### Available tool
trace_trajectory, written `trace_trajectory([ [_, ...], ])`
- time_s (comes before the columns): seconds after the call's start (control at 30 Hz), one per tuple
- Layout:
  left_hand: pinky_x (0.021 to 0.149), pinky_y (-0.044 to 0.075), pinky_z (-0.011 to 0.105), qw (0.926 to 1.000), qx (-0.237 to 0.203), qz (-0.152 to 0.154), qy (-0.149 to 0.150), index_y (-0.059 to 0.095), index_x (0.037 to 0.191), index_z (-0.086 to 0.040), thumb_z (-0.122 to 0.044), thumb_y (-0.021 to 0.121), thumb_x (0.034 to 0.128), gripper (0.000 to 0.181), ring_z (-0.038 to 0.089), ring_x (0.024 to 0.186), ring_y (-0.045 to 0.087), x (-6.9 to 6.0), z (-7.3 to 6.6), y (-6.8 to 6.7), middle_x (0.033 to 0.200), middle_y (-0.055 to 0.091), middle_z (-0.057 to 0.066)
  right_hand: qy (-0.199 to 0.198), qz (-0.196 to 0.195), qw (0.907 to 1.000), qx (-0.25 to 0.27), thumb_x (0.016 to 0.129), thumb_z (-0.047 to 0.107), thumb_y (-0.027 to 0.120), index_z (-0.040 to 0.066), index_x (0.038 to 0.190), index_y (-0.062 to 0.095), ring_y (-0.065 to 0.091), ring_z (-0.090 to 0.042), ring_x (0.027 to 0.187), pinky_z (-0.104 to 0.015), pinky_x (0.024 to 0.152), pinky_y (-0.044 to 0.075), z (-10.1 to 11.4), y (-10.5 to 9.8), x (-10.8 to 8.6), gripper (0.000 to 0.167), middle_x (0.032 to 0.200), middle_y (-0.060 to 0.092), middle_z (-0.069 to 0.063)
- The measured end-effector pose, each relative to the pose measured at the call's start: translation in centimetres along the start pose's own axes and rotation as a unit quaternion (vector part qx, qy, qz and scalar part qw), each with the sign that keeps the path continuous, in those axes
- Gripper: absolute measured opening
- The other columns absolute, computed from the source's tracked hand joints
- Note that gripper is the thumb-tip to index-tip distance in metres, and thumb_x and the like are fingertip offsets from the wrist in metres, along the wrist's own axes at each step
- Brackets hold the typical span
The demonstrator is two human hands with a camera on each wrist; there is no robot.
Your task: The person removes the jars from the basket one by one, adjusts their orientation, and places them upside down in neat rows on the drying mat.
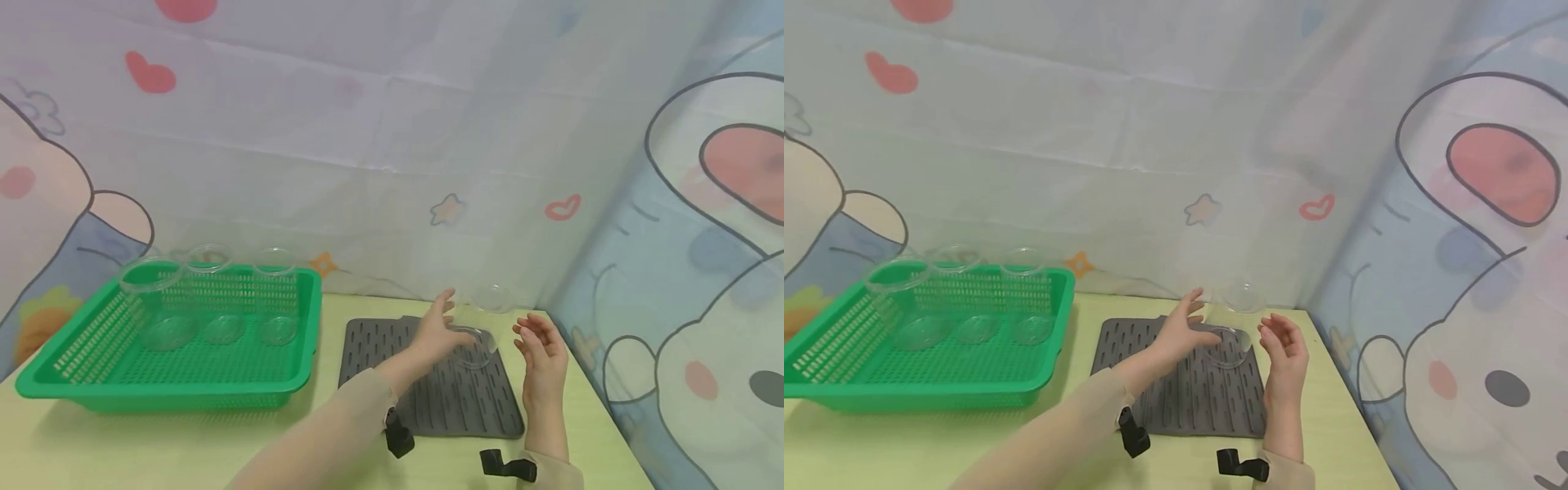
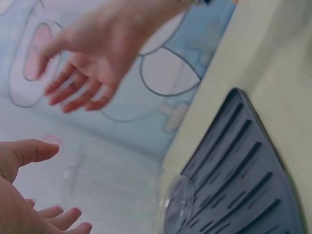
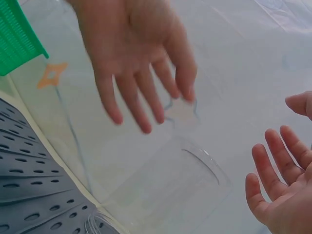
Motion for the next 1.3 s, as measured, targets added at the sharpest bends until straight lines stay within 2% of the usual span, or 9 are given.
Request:
trace_trajectory([
  [0.1, 0.101, 0.048, 0.049, 0.9997, -0.004, 0.021, 0.013, 0.043, 0.146, -0.012, -0.003, 0.072, 0.0840, 0.069, 0.034, 0.132, 0.049, -1.2, -1.1, -0.6, 0.145, 0.050, 0.013, 0.005, 0.000, 1.0000, -0.008, 0.096, -0.001, 0.056, 0.015, 0.101, 0.065, 0.064, -0.008, 0.088, -0.023, 0.077, 0.051, -0.2, -0.2, 0.2, 0.020, 0.093, 0.066, 0.006],
  [0.2, 0.100, 0.049, 0.046, 0.9984, 0.004, 0.044, 0.035, 0.053, 0.137, -0.009, -0.006, 0.071, 0.0868, 0.053, 0.031, 0.125, 0.055, -2.6, -2.2, -1.3, 0.134, 0.060, 0.011, 0.005, 0.002, 1.0000, -0.004, 0.095, -0.003, 0.056, 0.016, 0.099, 0.066, 0.064, -0.008, 0.087, -0.022, 0.077, 0.051, -0.2, -0.2, 0.1, 0.022, 0.092, 0.066, 0.006],
  [0.4, 0.099, 0.050, 0.042, 0.9953, 0.014, 0.069, 0.066, 0.057, 0.133, -0.012, -0.010, 0.069, 0.0906, 0.044, 0.026, 0.122, 0.057, -5.8, -4.4, -3.8, 0.128, 0.064, 0.008, 0.003, 0.006, 1.0000, 0.004, 0.094, -0.004, 0.056, 0.016, 0.098, 0.066, 0.065, -0.007, 0.085, -0.021, 0.075, 0.051, -0.4, 0.1, 0.1, 0.023, 0.091, 0.067, 0.005],
  [0.5, 0.097, 0.050, 0.040, 0.9946, 0.009, 0.063, 0.082, 0.056, 0.133, -0.013, -0.012, 0.068, 0.0914, 0.043, 0.025, 0.120, 0.058, -7.2, -5.7, -5.5, 0.128, 0.063, 0.008, 0.001, 0.008, 1.0000, 0.004, 0.094, -0.004, 0.057, 0.014, 0.100, 0.066, 0.065, -0.007, 0.085, -0.021, 0.075, 0.051, -0.5, 0.5, 0.2, 0.021, 0.091, 0.066, 0.005],
  [0.67, 0.098, 0.050, 0.040, 0.9923, 0.004, 0.024, 0.121, 0.057, 0.130, -0.007, -0.008, 0.067, 0.0905, 0.041, 0.027, 0.117, 0.059, -9.1, -7.6, -8.7, 0.127, 0.063, 0.014, 0.009, 0.007, 0.9999, -0.002, 0.094, -0.005, 0.057, 0.012, 0.102, 0.065, 0.065, -0.006, 0.086, -0.020, 0.075, 0.051, -0.9, 0.6, 0.2, 0.021, 0.092, 0.066, 0.006],
  [0.83, 0.098, 0.049, 0.038, 0.9908, -0.008, -0.028, 0.132, 0.057, 0.128, -0.004, -0.005, 0.066, 0.0901, 0.039, 0.027, 0.118, 0.058, -10.2, -8.0, -12.6, 0.126, 0.063, 0.016, 0.009, 0.007, 0.9998, -0.019, 0.093, -0.004, 0.058, 0.014, 0.102, 0.066, 0.065, -0.006, 0.086, -0.018, 0.075, 0.051, -1.0, 0.1, 0.3, 0.021, 0.092, 0.067, 0.007],
  [0.97, 0.097, 0.051, 0.032, 0.9873, -0.027, -0.093, 0.126, 0.056, 0.128, -0.006, -0.004, 0.067, 0.0899, 0.039, 0.016, 0.115, 0.059, -10.8, -7.7, -16.7, 0.119, 0.066, 0.001, 0.010, 0.010, 0.9996, -0.026, 0.093, -0.003, 0.059, 0.014, 0.103, 0.066, 0.062, -0.007, 0.086, -0.018, 0.075, 0.051, -1.1, -0.1, 0.4, 0.020, 0.093, 0.066, 0.007],
  [1.1, 0.096, 0.049, 0.024, 0.9813, -0.033, -0.151, 0.115, 0.057, 0.125, -0.013, -0.007, 0.067, 0.0912, 0.035, 0.007, 0.110, 0.060, -12.1, -7.3, -20.8, 0.109, 0.066, -0.017, 0.019, 0.006, 0.9994, -0.029, 0.092, -0.001, 0.062, 0.011, 0.104, 0.065, 0.061, -0.007, 0.086, -0.018, 0.075, 0.051, -1.3, -0.2, 0.3, 0.018, 0.092, 0.066, 0.007],
  [1.3, 0.093, 0.047, 0.017, 0.9698, -0.024, -0.209, 0.124, 0.056, 0.124, -0.019, -0.014, 0.069, 0.0917, 0.035, 0.003, 0.110, 0.057, -13.9, -6.9, -25.6, 0.112, 0.063, -0.018, 0.023, -0.001, 0.9987, -0.046, 0.092, 0.000, 0.063, 0.015, 0.103, 0.065, 0.061, -0.006, 0.087, -0.017, 0.075, 0.051, -1.8, -0.4, 0.3, 0.019, 0.092, 0.065, 0.008],
])
Point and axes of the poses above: each hand's wrist, its own x-axis towards the middle knuckle, its own y-axis out of the palm, z = x × y, the point moved 7 cm from there along x, towards the middle knuckle
